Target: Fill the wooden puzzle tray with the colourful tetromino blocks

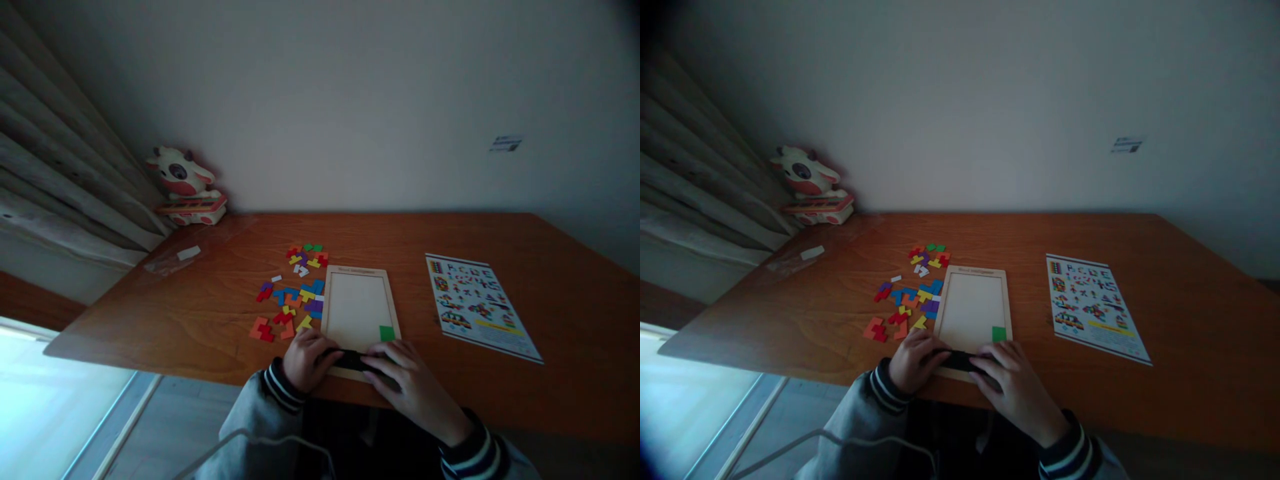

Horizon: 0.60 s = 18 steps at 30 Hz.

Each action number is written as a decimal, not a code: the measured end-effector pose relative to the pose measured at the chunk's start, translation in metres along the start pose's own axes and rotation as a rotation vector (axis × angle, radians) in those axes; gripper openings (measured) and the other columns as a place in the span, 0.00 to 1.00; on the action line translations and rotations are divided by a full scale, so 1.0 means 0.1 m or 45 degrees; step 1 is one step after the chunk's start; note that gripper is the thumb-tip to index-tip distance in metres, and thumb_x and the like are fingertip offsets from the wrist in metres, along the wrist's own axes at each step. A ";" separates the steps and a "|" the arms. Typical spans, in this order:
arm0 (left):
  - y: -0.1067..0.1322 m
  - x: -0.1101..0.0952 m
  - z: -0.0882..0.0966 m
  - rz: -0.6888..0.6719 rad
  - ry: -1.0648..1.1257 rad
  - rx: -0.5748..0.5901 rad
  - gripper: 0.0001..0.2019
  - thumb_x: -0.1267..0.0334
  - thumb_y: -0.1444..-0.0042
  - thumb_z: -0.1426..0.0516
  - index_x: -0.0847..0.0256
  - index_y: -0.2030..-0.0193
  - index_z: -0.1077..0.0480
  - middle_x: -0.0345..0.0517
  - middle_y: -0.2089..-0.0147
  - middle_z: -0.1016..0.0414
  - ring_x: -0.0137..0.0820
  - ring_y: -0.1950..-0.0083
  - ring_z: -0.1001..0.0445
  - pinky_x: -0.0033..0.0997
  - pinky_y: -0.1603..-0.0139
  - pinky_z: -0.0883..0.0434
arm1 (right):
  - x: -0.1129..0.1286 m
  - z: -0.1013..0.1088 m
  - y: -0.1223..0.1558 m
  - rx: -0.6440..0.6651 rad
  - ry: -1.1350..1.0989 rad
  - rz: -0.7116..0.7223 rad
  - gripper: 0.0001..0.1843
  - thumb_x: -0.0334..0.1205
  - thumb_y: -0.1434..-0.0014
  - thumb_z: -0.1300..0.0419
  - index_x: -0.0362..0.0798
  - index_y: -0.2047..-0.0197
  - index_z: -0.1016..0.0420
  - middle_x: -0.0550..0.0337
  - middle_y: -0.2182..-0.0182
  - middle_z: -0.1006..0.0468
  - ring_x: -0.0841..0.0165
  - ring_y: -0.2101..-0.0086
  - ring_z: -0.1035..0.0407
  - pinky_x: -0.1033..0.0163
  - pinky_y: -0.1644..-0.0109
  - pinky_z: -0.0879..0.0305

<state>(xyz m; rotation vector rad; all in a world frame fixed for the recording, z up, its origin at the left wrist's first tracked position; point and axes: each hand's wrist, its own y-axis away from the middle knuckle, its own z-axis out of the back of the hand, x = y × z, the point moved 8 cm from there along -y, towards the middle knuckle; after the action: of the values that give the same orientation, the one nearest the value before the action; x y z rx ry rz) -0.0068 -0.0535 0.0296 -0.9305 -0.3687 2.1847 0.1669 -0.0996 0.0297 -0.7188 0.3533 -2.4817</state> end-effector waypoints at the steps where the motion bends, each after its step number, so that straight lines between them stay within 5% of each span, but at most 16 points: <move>1: 0.00 0.00 0.00 -0.003 -0.003 0.000 0.13 0.56 0.32 0.45 0.60 0.62 0.23 0.44 0.69 0.22 0.32 0.68 0.26 0.31 0.63 0.32 | 0.00 0.00 0.02 -0.017 -0.005 0.024 0.10 0.39 0.35 0.39 0.55 0.50 0.21 0.57 0.57 0.20 0.63 0.57 0.26 0.53 0.49 0.31; 12: -0.01 -0.13 0.08 -0.135 -0.058 -0.110 0.09 0.59 0.34 0.43 0.60 0.61 0.24 0.44 0.70 0.21 0.32 0.66 0.24 0.33 0.62 0.32 | 0.06 0.07 0.06 -0.184 0.083 0.182 0.10 0.38 0.34 0.39 0.50 0.50 0.22 0.55 0.58 0.18 0.64 0.59 0.24 0.53 0.51 0.31; 18: 0.01 -0.23 0.05 -0.274 -0.041 -0.069 0.05 0.64 0.36 0.41 0.61 0.58 0.24 0.44 0.67 0.18 0.32 0.65 0.19 0.31 0.61 0.27 | 0.03 0.02 0.08 -0.135 0.144 0.157 0.13 0.39 0.33 0.41 0.50 0.47 0.23 0.54 0.54 0.19 0.63 0.57 0.25 0.53 0.50 0.32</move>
<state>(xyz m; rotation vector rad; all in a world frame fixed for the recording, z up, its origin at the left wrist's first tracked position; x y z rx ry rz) 0.0002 -0.0705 0.0442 -0.8448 -0.5212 2.0032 0.1692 -0.1081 0.0295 -0.5819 0.5581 -2.4063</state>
